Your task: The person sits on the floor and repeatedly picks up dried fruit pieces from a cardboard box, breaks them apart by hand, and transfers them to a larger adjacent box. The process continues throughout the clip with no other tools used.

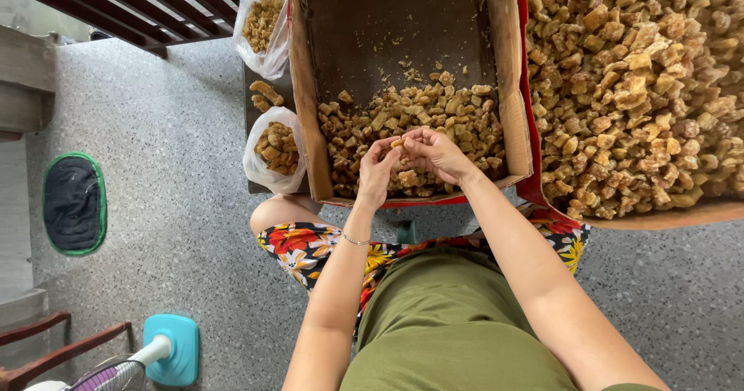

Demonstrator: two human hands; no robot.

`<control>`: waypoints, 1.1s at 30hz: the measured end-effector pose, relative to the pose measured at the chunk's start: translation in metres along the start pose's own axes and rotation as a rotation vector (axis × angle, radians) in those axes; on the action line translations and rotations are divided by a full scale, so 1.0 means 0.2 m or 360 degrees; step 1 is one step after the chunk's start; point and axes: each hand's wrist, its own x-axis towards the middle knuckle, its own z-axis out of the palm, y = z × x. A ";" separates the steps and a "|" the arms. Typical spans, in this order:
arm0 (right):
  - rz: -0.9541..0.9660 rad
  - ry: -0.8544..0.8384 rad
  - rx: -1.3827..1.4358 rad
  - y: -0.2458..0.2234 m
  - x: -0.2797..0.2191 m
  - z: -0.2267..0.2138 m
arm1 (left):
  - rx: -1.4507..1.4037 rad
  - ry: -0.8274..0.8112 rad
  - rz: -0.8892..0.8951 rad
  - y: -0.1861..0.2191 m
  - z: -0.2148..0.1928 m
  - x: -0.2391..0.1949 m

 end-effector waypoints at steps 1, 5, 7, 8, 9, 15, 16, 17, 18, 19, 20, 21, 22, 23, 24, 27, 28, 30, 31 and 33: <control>-0.0030 -0.0005 -0.0017 0.00 0.00 0.00 | -0.0021 0.0014 0.0013 0.00 0.00 0.00; -0.0060 -0.0034 0.0149 0.03 0.01 -0.04 | -0.0317 -0.0055 -0.0035 0.00 -0.04 -0.02; -0.0044 -0.0062 0.0238 0.05 0.03 -0.08 | -0.0457 -0.0098 -0.0069 0.00 -0.05 -0.02; -0.0043 -0.0095 0.0347 0.06 0.03 -0.10 | -0.0518 -0.0098 -0.0103 0.01 -0.05 -0.02; -0.0043 -0.0128 0.0457 0.06 0.03 -0.12 | -0.0580 -0.0098 -0.0137 0.01 -0.04 -0.02; -0.0087 0.0051 0.0575 -0.01 0.01 -0.07 | -0.0633 -0.0182 -0.0300 0.10 -0.01 -0.06; -0.0053 0.0146 0.0532 -0.03 0.00 -0.04 | -0.0575 -0.0219 -0.0311 0.12 0.01 -0.06; -0.0032 0.0134 0.0549 -0.05 -0.01 -0.01 | -0.0562 -0.0322 -0.0318 0.14 0.02 -0.06; -0.0006 0.0121 0.0564 -0.07 -0.02 0.00 | -0.0552 -0.0422 -0.0325 0.16 0.04 -0.07; 0.0019 0.0108 0.0579 -0.08 -0.03 0.01 | -0.0542 -0.0522 -0.0331 0.18 0.06 -0.08; 0.0024 0.0107 0.0578 -0.08 -0.03 0.02 | -0.0523 -0.0531 -0.0331 0.21 0.08 -0.09; 0.0029 0.0106 0.0578 -0.07 -0.02 0.01 | -0.0504 -0.0540 -0.0330 0.23 0.10 -0.09; 0.0030 0.0108 0.0578 -0.06 -0.02 -0.01 | -0.0484 -0.0553 -0.0330 0.25 0.12 -0.09; 0.0006 0.0075 0.0585 -0.05 -0.01 -0.03 | -0.0538 -0.0554 -0.0328 0.26 0.13 -0.10; -0.0018 0.0043 0.0593 -0.04 0.01 -0.04 | -0.0592 -0.0554 -0.0329 0.28 0.14 -0.10; 0.0137 0.0197 0.0441 -0.06 0.00 -0.02 | -0.0583 -0.0534 -0.0271 0.31 0.16 -0.10; 0.0226 0.0289 0.0357 -0.07 -0.02 0.00 | -0.0554 -0.0524 -0.0240 0.32 0.16 -0.10; 0.0225 0.0105 0.0365 -0.10 -0.04 0.03 | -0.0384 -0.0475 -0.0257 0.35 0.16 -0.09; 0.0224 0.0013 0.0369 -0.10 -0.05 0.04 | -0.0299 -0.0452 -0.0265 0.36 0.16 -0.08; 0.0237 0.0078 0.0448 -0.09 -0.03 0.04 | -0.0080 -0.0510 -0.0119 0.36 0.17 -0.08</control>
